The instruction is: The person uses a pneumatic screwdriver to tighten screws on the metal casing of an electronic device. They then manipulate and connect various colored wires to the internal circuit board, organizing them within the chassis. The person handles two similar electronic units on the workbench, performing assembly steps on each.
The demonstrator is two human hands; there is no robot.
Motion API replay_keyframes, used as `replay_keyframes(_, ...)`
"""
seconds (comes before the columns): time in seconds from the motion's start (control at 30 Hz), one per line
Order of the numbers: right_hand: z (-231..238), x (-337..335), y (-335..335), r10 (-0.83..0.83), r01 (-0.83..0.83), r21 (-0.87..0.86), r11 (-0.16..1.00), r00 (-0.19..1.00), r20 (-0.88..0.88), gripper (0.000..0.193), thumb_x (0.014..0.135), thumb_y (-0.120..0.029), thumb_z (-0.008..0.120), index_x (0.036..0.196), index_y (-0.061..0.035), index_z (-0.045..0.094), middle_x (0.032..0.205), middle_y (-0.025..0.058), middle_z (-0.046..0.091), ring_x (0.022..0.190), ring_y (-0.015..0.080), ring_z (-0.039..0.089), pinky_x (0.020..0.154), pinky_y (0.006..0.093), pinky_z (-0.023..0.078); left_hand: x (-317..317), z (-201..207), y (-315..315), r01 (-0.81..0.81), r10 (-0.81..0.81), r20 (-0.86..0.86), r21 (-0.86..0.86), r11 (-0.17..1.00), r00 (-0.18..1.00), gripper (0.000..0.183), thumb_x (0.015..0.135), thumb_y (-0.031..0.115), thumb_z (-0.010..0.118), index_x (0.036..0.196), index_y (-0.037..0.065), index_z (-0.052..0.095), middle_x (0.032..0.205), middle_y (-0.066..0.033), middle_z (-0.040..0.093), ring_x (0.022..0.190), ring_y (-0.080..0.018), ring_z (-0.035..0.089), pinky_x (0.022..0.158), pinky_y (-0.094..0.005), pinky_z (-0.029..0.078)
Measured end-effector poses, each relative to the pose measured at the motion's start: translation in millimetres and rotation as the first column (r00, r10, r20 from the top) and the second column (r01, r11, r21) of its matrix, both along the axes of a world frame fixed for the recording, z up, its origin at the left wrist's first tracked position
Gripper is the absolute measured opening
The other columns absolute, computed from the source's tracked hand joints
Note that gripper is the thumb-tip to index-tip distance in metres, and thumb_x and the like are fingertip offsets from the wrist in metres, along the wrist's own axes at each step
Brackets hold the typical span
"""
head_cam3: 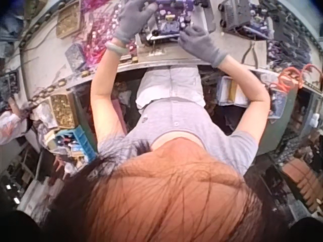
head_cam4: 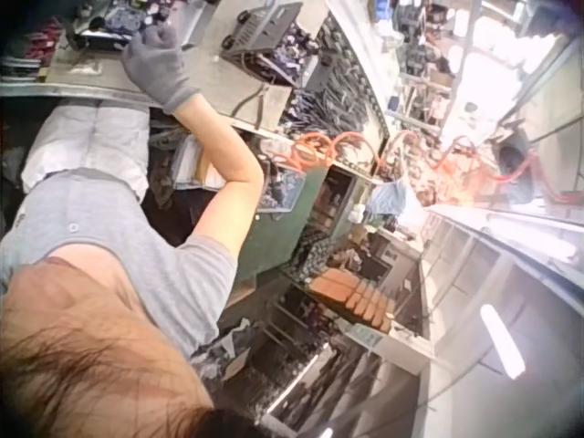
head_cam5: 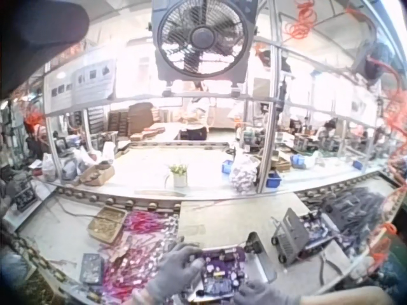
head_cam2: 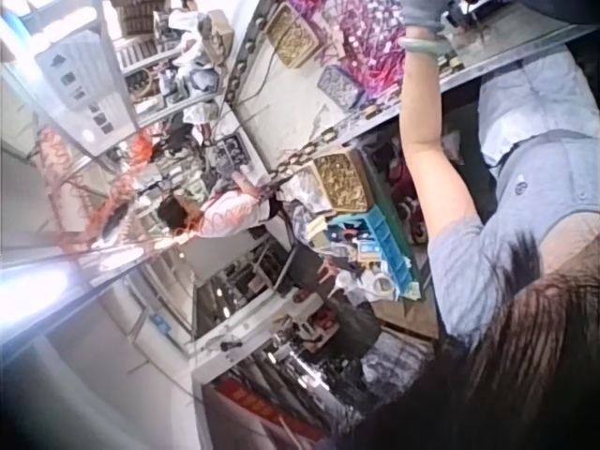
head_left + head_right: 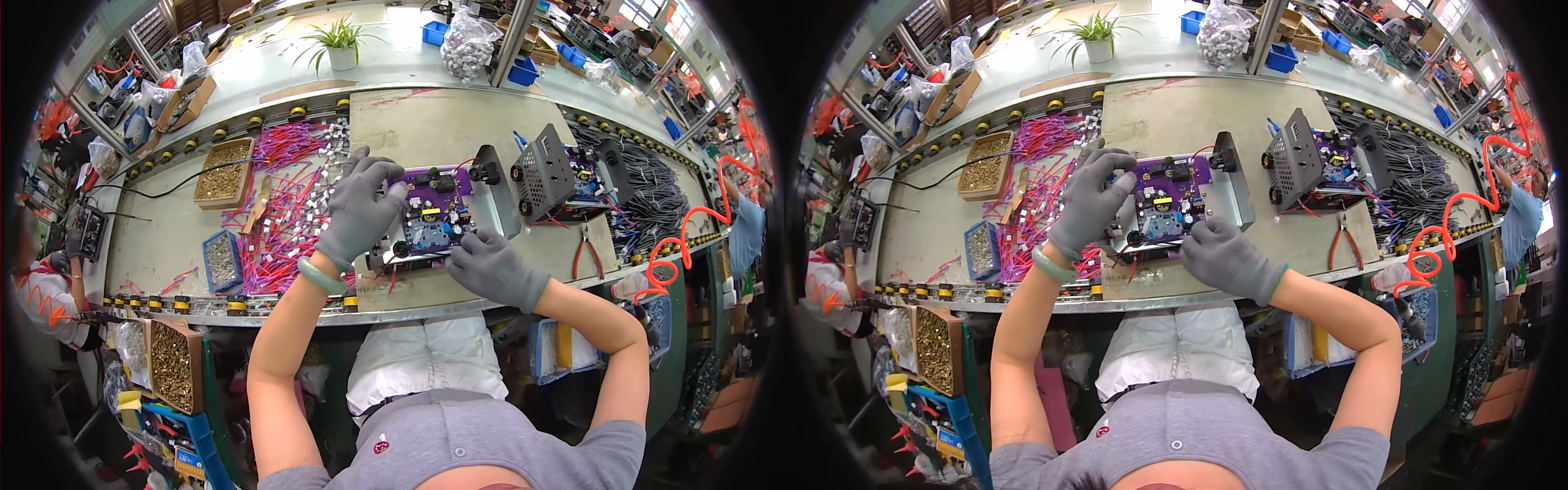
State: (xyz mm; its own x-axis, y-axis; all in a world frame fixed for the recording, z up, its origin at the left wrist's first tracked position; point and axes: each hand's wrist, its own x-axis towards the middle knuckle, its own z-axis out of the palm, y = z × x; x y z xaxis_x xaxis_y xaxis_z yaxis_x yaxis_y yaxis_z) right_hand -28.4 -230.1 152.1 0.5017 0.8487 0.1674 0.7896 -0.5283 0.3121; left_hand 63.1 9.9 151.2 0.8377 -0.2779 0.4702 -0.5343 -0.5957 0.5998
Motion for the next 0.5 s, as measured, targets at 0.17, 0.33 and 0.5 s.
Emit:
replay_keyframes(0.17, 27.7, 14.7, -23.8, -0.040, 0.017, 0.294, 0.956, 0.997, 0.073, 0.010, 0.076, -0.020, 0.067, 0.085, -0.0175, 0.065, 0.081, -0.0003, 0.059, 0.084, 0.0190, 0.060, 0.084, 0.0369, 0.046, -18.0, 21.8, -3.2, -0.029, -0.006, 0.282, 0.117, 0.993, 0.959, 0.029, 0.084, 0.019, 0.070, 0.110, 0.007, 0.065, 0.110, -0.0134, 0.066, 0.106, -0.0354, 0.062, 0.089, -0.0455, 0.050)
replay_keyframes(0.33, 33.5, 44.4, -18.6, -0.185, 0.180, 0.567, 0.804, 0.981, -0.049, 0.012, 0.077, -0.017, 0.072, 0.087, -0.0137, 0.066, 0.082, 0.0023, 0.066, 0.080, 0.0228, 0.063, 0.085, 0.0403, 0.045, -35.6, 43.4, -53.0, 0.177, -0.239, 0.245, 0.251, 0.952, 0.940, 0.025, 0.086, 0.017, 0.066, 0.109, 0.011, 0.062, 0.093, -0.0103, 0.064, 0.073, -0.0304, 0.066, 0.064, -0.0396, 0.054)
replay_keyframes(0.5, 13.8, 50.8, -16.9, -0.203, 0.243, 0.733, 0.636, 0.968, -0.145, 0.011, 0.080, -0.016, 0.071, 0.089, -0.0097, 0.069, 0.082, 0.0069, 0.068, 0.080, 0.0279, 0.066, 0.088, 0.0412, 0.046, -15.4, 46.7, -63.0, 0.101, -0.324, 0.329, 0.546, 0.832, 0.887, 0.017, 0.079, 0.015, 0.067, 0.094, 0.011, 0.062, 0.081, -0.0074, 0.062, 0.066, -0.0251, 0.067, 0.056, -0.0392, 0.053)
